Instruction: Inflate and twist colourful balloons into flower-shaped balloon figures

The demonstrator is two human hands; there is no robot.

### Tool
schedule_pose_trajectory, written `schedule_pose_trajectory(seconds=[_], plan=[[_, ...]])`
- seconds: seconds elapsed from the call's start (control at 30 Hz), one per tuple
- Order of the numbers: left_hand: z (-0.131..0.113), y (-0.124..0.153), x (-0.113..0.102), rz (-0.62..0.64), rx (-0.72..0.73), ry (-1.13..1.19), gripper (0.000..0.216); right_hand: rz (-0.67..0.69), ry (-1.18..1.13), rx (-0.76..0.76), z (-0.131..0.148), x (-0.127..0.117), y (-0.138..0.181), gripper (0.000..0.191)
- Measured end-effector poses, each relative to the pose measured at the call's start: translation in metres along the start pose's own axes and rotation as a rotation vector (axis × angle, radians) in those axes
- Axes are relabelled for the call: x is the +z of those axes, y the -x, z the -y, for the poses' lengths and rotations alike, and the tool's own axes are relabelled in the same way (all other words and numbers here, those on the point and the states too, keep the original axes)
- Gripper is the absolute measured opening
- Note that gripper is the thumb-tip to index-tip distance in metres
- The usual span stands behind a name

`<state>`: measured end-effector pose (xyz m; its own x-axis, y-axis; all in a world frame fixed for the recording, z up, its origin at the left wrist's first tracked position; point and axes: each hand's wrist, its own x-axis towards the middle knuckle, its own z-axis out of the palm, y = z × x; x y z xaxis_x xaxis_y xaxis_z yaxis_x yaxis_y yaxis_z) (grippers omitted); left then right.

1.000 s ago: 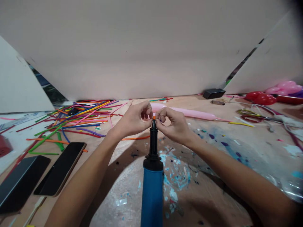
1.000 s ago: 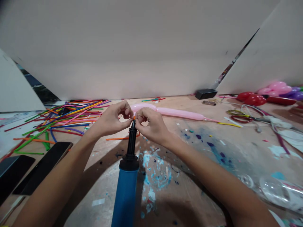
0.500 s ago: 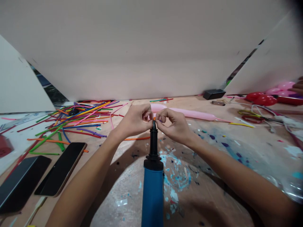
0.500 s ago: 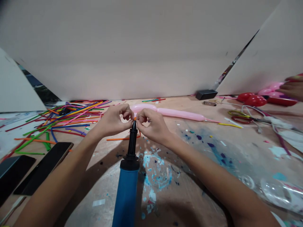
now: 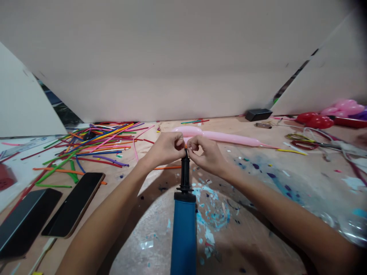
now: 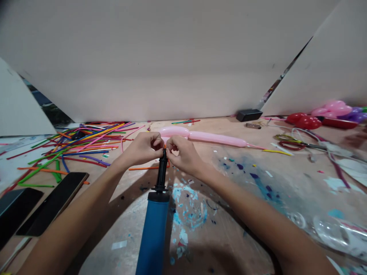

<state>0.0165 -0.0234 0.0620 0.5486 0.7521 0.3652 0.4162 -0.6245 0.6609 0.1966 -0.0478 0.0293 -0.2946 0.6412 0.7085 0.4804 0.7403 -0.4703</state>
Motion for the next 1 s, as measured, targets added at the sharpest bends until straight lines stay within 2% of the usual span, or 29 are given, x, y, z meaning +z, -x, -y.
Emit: schedule_pose_trajectory(seconds=[0.23, 0.43, 0.53, 0.63, 0.73, 0.8, 0.87, 0.93, 1.0], plan=[[0.026, 0.000, 0.019, 0.014, -0.039, -0.021, 0.026, 0.149, -0.061, 0.138, -0.021, 0.012, 0.013, 0.014], [0.033, 0.007, 0.019, 0.057, -0.163, 0.172, 0.037, 0.168, -0.170, 0.226, -0.020, 0.018, 0.015, 0.010], [0.029, 0.011, 0.015, 0.052, -0.170, 0.297, 0.041, 0.168, -0.195, 0.222, -0.012, 0.013, 0.011, 0.010], [0.025, 0.013, 0.017, 0.010, -0.233, 0.520, 0.033, 0.140, -0.204, 0.204, -0.005, 0.007, 0.008, 0.011], [0.017, 0.017, 0.028, 0.047, -0.471, 0.840, 0.020, 0.104, -0.188, 0.196, 0.000, 0.004, 0.008, 0.012], [0.006, 0.021, 0.038, 0.135, -0.681, 1.057, 0.025, 0.087, -0.172, 0.198, 0.002, 0.004, 0.009, 0.012], [-0.008, 0.024, 0.050, 0.146, -0.807, 1.180, 0.035, 0.072, -0.156, 0.204, 0.005, 0.002, 0.009, 0.012], [-0.020, 0.026, 0.060, 0.020, -0.780, 1.216, 0.035, 0.071, -0.174, 0.225, 0.008, -0.003, 0.007, 0.011], [-0.028, 0.028, 0.065, -0.059, -0.673, 1.261, 0.033, 0.079, -0.264, 0.255, 0.010, -0.010, 0.002, 0.009]])
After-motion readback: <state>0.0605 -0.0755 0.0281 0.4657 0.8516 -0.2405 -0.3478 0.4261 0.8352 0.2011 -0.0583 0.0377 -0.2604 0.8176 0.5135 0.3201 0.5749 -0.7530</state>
